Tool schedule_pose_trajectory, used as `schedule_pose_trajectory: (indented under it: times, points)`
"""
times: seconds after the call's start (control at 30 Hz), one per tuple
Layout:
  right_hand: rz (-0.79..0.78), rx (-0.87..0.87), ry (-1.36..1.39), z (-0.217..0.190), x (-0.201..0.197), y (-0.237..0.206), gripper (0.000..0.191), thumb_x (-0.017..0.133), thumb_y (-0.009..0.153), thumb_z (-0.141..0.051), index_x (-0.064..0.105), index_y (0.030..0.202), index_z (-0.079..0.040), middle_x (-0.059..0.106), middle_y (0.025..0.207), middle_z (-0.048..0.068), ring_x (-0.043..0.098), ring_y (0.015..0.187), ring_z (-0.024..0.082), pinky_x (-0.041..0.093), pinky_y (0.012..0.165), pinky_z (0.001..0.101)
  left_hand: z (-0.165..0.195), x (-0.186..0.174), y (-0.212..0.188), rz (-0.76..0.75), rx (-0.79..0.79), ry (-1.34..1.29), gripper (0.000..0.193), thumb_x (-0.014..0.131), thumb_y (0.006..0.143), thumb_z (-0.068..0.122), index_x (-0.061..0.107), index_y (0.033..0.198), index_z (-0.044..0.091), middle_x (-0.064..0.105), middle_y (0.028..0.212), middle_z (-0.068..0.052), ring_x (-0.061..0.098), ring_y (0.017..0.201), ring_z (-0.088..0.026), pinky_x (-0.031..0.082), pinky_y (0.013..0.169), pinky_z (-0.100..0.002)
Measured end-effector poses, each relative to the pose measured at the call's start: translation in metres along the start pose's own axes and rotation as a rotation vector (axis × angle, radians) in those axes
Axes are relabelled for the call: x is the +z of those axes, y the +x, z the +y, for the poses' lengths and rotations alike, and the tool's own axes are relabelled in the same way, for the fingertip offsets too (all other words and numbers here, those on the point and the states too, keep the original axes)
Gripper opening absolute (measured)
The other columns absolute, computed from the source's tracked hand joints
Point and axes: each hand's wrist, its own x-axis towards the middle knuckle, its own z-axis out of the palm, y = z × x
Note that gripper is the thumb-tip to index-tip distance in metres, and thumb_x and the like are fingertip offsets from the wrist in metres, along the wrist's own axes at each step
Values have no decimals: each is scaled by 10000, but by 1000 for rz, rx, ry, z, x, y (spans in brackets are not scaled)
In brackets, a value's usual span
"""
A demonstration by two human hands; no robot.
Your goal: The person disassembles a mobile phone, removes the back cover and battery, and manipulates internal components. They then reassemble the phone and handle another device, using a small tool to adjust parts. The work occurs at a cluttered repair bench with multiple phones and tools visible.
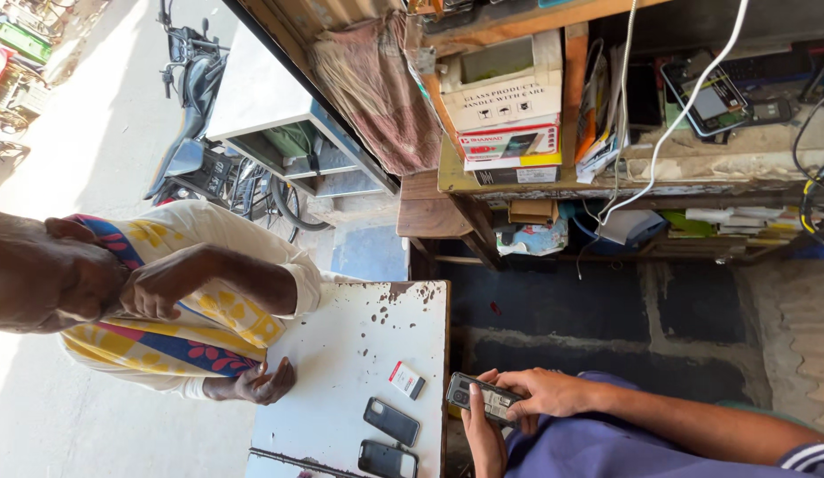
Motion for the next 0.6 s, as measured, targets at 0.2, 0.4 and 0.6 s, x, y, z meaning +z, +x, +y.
schedule_pose_trajectory:
  times: [0.2, 0.4, 0.6]
  points:
    - [-4, -14, 65, 5, -2, 9, 406, 726, 952, -191, 580, 1284, -9, 770, 904, 94, 753, 720, 151, 642, 698, 304, 9, -13, 6, 252, -3, -33, 360, 515, 982, 251, 635, 1222, 11, 745, 1052, -169, 736, 978, -218, 592, 867, -355]
    - [-60, -14, -4, 0, 6, 26, 390, 728, 959, -199, 616, 1271, 7, 739, 872, 94, 711, 730, 134, 610, 681, 281, 22, -39, -4, 169, 170, -68, 334, 560, 1032, 193, 606, 1251, -55, 722, 1041, -123, 704, 881, -182, 577, 744, -330]
    - [-298, 24, -103, -19, 26, 39, 411, 675, 977, -224, 594, 1337, -45, 747, 911, 75, 722, 753, 131, 598, 710, 288, 34, -53, -41, 355, 234, -11, 357, 599, 959, 117, 602, 1303, 21, 756, 1013, -176, 739, 828, -173, 612, 714, -303]
